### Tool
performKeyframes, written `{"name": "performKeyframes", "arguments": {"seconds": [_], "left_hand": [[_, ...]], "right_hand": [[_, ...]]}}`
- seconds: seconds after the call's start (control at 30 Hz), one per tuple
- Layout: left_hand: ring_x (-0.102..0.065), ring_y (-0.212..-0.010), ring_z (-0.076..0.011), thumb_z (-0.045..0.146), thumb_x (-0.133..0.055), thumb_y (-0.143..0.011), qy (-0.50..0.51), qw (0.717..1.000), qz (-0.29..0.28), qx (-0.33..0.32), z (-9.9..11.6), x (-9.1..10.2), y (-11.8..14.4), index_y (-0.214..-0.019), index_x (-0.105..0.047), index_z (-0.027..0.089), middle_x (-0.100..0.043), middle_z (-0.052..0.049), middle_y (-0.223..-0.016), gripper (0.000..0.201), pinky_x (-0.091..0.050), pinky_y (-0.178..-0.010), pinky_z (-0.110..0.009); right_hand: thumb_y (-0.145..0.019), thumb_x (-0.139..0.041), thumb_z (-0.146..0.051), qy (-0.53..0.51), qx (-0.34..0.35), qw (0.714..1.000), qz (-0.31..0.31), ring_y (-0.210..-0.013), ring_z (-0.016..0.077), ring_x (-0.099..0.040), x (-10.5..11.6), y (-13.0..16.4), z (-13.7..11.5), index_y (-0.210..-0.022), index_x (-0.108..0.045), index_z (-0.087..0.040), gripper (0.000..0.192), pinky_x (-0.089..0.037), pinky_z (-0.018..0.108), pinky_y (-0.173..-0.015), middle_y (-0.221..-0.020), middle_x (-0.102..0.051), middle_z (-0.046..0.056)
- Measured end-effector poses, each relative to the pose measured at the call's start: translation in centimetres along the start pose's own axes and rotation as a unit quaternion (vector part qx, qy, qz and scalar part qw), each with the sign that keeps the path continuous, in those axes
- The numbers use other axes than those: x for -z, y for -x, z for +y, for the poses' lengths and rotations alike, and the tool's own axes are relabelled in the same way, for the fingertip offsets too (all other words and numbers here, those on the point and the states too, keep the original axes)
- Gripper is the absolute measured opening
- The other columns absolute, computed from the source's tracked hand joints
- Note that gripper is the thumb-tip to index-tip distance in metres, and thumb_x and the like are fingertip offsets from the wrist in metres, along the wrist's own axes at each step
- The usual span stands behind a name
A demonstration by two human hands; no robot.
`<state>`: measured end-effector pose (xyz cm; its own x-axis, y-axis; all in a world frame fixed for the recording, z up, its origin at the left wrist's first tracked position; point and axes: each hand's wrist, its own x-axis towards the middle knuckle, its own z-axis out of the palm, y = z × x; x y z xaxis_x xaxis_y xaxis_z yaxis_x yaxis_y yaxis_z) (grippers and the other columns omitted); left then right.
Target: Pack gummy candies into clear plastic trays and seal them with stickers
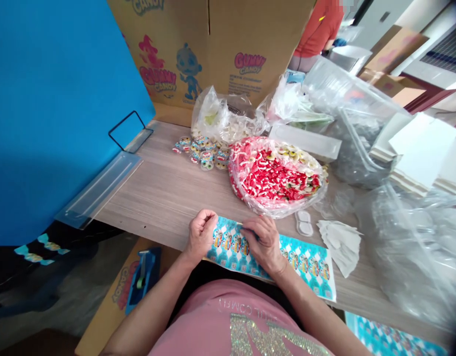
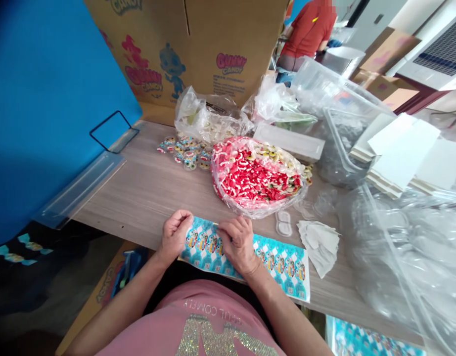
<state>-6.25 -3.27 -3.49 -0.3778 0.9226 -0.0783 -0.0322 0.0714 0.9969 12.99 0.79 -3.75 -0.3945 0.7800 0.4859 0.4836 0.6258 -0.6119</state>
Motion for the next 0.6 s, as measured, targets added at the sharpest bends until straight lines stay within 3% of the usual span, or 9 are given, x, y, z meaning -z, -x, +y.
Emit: {"name": "performKeyframes", "arguments": {"seconds": [0.1,0.17,0.27,0.43,0.6], "left_hand": [[-0.045,-0.058,-0.0117,0.036,-0.061,-0.083,-0.037,0.998,0.007,-0.046,0.0,0.4,0.1,-0.077,-0.060,0.018,-0.052,0.003,-0.063,0.018,-0.038,-0.058,-0.023],[-0.047,-0.059,-0.0119,0.033,-0.061,-0.084,-0.068,0.994,0.010,-0.083,0.0,0.7,0.1,-0.079,-0.061,0.018,-0.053,0.003,-0.064,0.015,-0.038,-0.060,-0.024],[-0.049,-0.061,-0.0123,0.031,-0.060,-0.084,-0.079,0.991,0.011,-0.103,-0.3,0.9,-0.1,-0.080,-0.061,0.019,-0.055,0.002,-0.065,0.013,-0.039,-0.062,-0.024],[-0.047,-0.059,-0.0116,0.034,-0.063,-0.081,-0.006,0.998,0.044,-0.039,-0.7,0.6,-0.9,-0.076,-0.061,0.018,-0.054,0.002,-0.063,0.017,-0.039,-0.058,-0.023],[-0.045,-0.057,-0.0105,0.037,-0.066,-0.078,0.045,0.998,0.047,0.013,-0.6,0.6,-0.9,-0.076,-0.060,0.018,-0.052,0.003,-0.063,0.020,-0.038,-0.056,-0.022]], "right_hand": [[-0.088,-0.067,-0.030,0.006,-0.043,0.999,-0.016,-0.088,0.0233,-0.068,0.5,0.2,1.1,-0.123,-0.063,-0.025,0.035,-0.048,0.045,-0.086,-0.098,-0.076,0.006],[-0.088,-0.067,-0.035,0.004,-0.057,0.997,-0.057,-0.086,0.0234,-0.069,1.1,0.1,1.8,-0.116,-0.068,-0.025,0.030,-0.050,0.042,-0.082,-0.093,-0.076,0.006],[-0.089,-0.067,-0.035,0.003,-0.062,0.995,-0.080,-0.076,0.0209,-0.068,1.7,0.1,2.1,-0.090,-0.075,-0.024,0.013,-0.049,0.038,-0.075,-0.077,-0.073,0.003],[-0.092,-0.066,-0.028,0.052,0.011,0.999,-0.001,-0.077,0.0197,-0.067,0.9,0.6,1.3,-0.091,-0.075,-0.025,0.009,-0.046,0.040,-0.082,-0.080,-0.075,0.002],[-0.092,-0.062,-0.017,0.128,0.093,0.987,0.001,-0.080,0.0187,-0.067,0.5,1.3,1.4,-0.108,-0.072,-0.027,0.022,-0.041,0.041,-0.084,-0.095,-0.078,0.002]]}}
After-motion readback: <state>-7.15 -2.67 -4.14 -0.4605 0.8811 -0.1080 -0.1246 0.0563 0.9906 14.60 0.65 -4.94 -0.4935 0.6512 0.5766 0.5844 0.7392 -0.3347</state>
